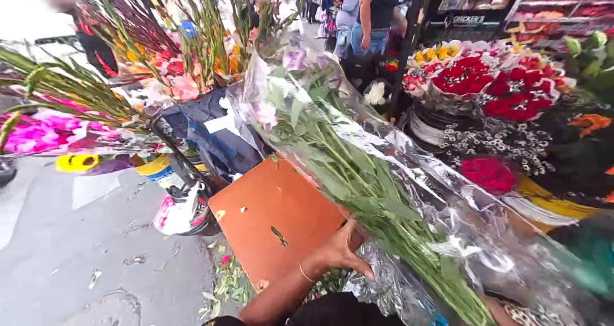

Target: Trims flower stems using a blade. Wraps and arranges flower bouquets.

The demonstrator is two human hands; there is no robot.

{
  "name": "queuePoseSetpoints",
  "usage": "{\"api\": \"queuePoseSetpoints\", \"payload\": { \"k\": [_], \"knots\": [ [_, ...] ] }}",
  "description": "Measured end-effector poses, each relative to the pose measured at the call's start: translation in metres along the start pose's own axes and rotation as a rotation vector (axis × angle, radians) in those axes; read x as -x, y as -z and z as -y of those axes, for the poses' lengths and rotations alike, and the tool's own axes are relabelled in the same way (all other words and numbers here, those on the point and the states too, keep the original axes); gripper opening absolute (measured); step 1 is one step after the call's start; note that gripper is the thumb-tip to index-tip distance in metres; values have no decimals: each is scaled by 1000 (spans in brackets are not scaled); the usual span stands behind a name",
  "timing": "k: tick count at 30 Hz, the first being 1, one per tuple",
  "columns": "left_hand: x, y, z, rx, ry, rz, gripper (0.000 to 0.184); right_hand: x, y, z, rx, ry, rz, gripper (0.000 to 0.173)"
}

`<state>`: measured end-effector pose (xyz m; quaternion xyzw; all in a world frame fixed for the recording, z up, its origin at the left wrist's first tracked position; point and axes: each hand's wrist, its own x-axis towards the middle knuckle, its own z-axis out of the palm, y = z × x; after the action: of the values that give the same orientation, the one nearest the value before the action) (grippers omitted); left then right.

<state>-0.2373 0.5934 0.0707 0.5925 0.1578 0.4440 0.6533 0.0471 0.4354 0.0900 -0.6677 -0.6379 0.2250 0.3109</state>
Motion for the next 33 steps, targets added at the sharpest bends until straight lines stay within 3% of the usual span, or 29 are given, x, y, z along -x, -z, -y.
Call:
{"api": "queuePoseSetpoints", "payload": {
  "k": [2,4,6,7,11,16,18,20,23,25,28,30,32,33],
  "knots": [
    [59,-2,-18,189,-56,-125,61,7,-25,25,25,249,57,59],
    [109,4,-36,452,-118,-376,38,9,-43,60,70,334,303,79],
    [156,13,-62,573,-187,-680,43,11,-61,79,260,468,423,97],
    [181,20,-73,583,-221,-831,47,13,-69,87,348,526,434,97],
    [283,56,-92,543,-317,-1245,29,28,-100,158,603,629,561,53],
    [380,82,-48,556,-226,-1590,58,48,-154,294,731,764,841,59],
    [408,94,-17,654,-167,-1611,69,55,-194,336,747,888,852,61],
    [427,103,14,794,-82,-1573,65,58,-246,358,771,959,882,62],
    [455,109,71,882,100,-1518,54,67,-321,363,874,958,987,66],
    [485,112,107,840,225,-1431,62,77,-355,352,885,948,1028,66],
    [481,101,83,560,517,-1368,97,81,-378,333,929,926,1063,66],
    [465,97,64,335,628,-1373,103,85,-390,319,967,908,1074,64],
    [436,84,22,180,748,-1304,77,91,-393,311,963,883,1093,63],
    [412,69,-22,161,876,-1247,59,94,-392,307,944,877,1099,65]
  ]
}}
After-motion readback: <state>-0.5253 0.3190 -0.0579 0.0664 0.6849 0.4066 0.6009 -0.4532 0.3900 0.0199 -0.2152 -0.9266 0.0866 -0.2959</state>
